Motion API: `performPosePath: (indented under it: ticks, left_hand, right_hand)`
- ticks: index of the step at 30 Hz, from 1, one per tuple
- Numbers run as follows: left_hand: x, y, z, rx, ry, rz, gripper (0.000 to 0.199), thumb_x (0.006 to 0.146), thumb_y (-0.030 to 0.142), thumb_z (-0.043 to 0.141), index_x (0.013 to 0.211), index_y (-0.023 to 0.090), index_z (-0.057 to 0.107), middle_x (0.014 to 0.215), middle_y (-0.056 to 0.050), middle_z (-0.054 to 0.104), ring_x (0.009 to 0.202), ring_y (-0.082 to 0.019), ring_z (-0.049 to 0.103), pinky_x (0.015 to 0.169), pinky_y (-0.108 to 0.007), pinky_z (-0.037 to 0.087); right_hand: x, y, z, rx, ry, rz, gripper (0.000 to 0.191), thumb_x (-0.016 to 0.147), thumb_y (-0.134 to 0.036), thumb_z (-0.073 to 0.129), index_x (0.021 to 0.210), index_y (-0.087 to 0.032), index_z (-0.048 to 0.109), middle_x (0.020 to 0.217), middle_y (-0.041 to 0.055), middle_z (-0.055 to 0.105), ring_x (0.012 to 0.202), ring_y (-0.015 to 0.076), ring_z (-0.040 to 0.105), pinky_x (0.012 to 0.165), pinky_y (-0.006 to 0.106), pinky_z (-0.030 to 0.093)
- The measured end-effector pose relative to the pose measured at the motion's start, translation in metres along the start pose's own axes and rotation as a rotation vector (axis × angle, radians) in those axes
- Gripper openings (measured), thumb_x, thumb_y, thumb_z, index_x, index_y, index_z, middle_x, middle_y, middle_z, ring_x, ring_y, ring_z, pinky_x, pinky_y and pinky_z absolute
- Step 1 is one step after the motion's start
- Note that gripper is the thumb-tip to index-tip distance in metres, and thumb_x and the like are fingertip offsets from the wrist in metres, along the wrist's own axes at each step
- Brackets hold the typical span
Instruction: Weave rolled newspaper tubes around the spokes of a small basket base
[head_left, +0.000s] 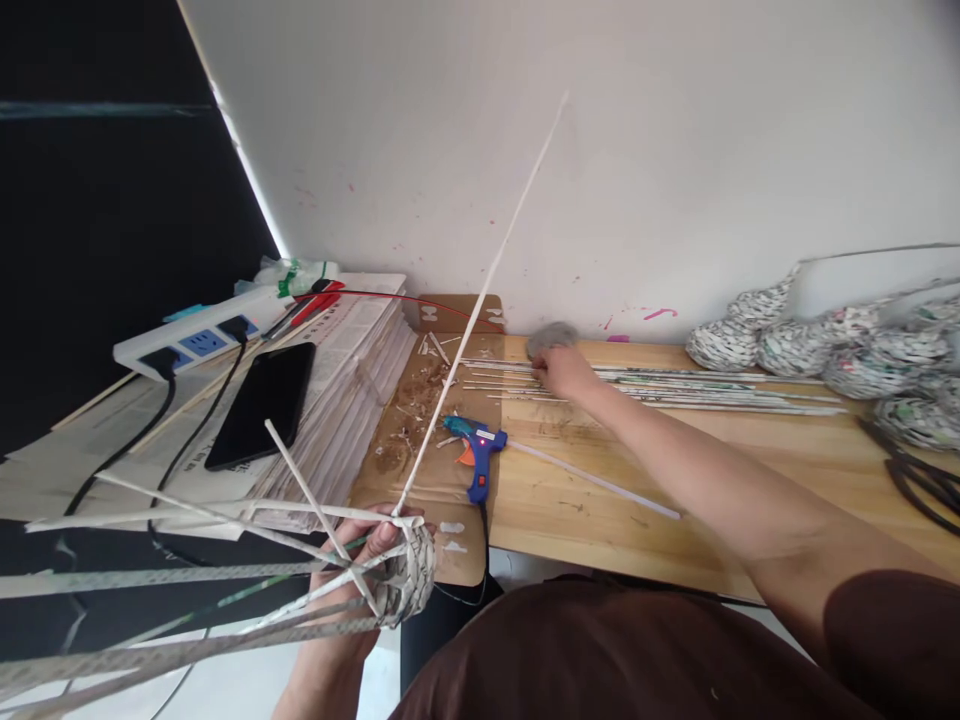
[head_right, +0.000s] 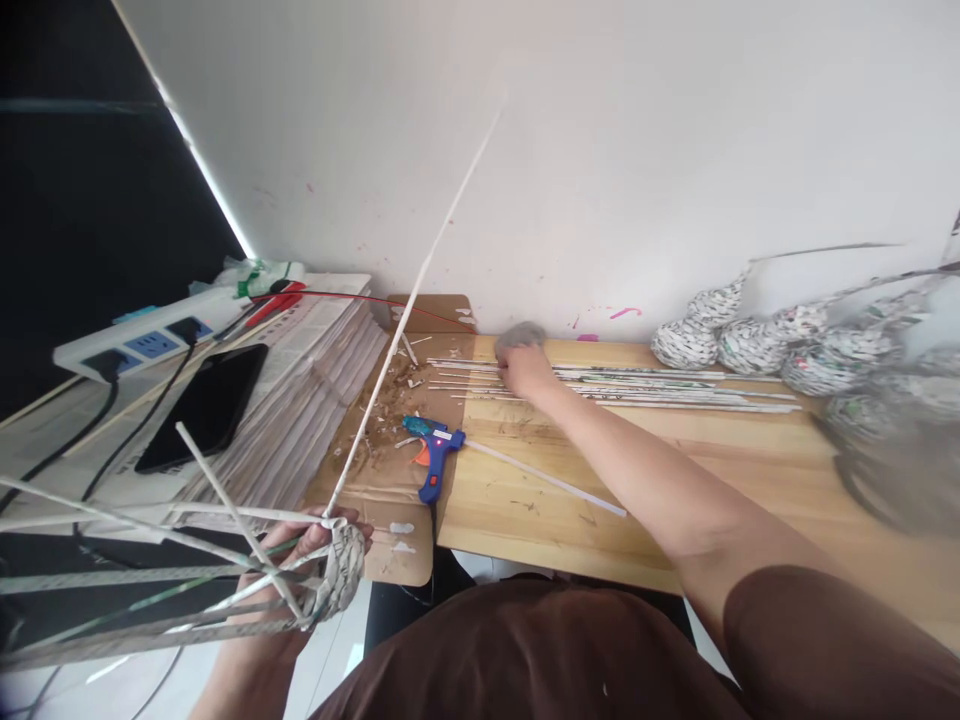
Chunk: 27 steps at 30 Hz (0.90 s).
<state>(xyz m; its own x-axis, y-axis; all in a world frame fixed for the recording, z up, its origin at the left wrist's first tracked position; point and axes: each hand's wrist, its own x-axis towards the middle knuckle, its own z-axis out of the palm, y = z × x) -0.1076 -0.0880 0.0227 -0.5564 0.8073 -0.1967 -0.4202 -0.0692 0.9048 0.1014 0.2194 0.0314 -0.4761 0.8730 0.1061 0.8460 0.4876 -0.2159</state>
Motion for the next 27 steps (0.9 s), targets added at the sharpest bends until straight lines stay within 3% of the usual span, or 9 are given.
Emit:
performPosePath:
  ticks: [7,13,17,22,27]
  left_hand:
    - [0.016,-0.012,-0.010,0.022,-0.032,0.024,0.026,0.060,0.029,0.089,0.078,0.016,0.076,0.078,-0.006,0.076,0.065,-0.025,0.073,0.057,-0.035,0.061]
    - [0.015,-0.010,0.003,0.025,-0.034,-0.016,0.027,0.058,0.029,0.089,0.078,0.016,0.076,0.076,-0.007,0.077,0.060,-0.025,0.072,0.053,-0.033,0.059]
    - [0.011,-0.006,0.009,0.002,-0.025,-0.058,0.029,0.053,0.029,0.092,0.074,0.017,0.076,0.076,-0.005,0.077,0.061,-0.026,0.073,0.059,-0.039,0.062]
    - [0.009,-0.004,0.011,0.013,-0.016,-0.047,0.029,0.054,0.032,0.092,0.073,0.016,0.075,0.079,-0.006,0.077,0.070,-0.026,0.074,0.067,-0.037,0.062]
    - [0.009,-0.005,0.014,0.000,-0.019,-0.041,0.031,0.053,0.031,0.093,0.074,0.017,0.075,0.079,-0.006,0.078,0.065,-0.025,0.074,0.064,-0.038,0.062]
  right_hand:
    - [-0.014,-0.001,0.004,-0.012,0.001,-0.040,0.019,0.088,-0.022,0.058,0.096,-0.014,0.073,0.098,0.0142,0.074,0.095,0.0296,0.065,0.080,0.034,0.045]
    - [-0.021,0.002,-0.001,0.007,0.018,-0.094,0.023,0.092,-0.021,0.051,0.099,-0.016,0.072,0.099,0.0126,0.075,0.096,0.0280,0.066,0.081,0.033,0.044]
    - [-0.021,0.013,0.002,0.027,0.032,-0.092,0.024,0.093,-0.022,0.050,0.101,-0.017,0.072,0.100,0.0112,0.075,0.094,0.0261,0.066,0.080,0.032,0.044]
    - [-0.020,0.020,0.003,0.049,0.036,-0.107,0.029,0.095,-0.024,0.048,0.104,-0.019,0.074,0.105,0.0093,0.076,0.096,0.0247,0.067,0.083,0.031,0.045]
    - [-0.019,0.017,0.000,0.062,0.036,-0.124,0.030,0.096,-0.022,0.047,0.108,-0.018,0.074,0.109,0.0086,0.076,0.098,0.0248,0.067,0.082,0.031,0.045]
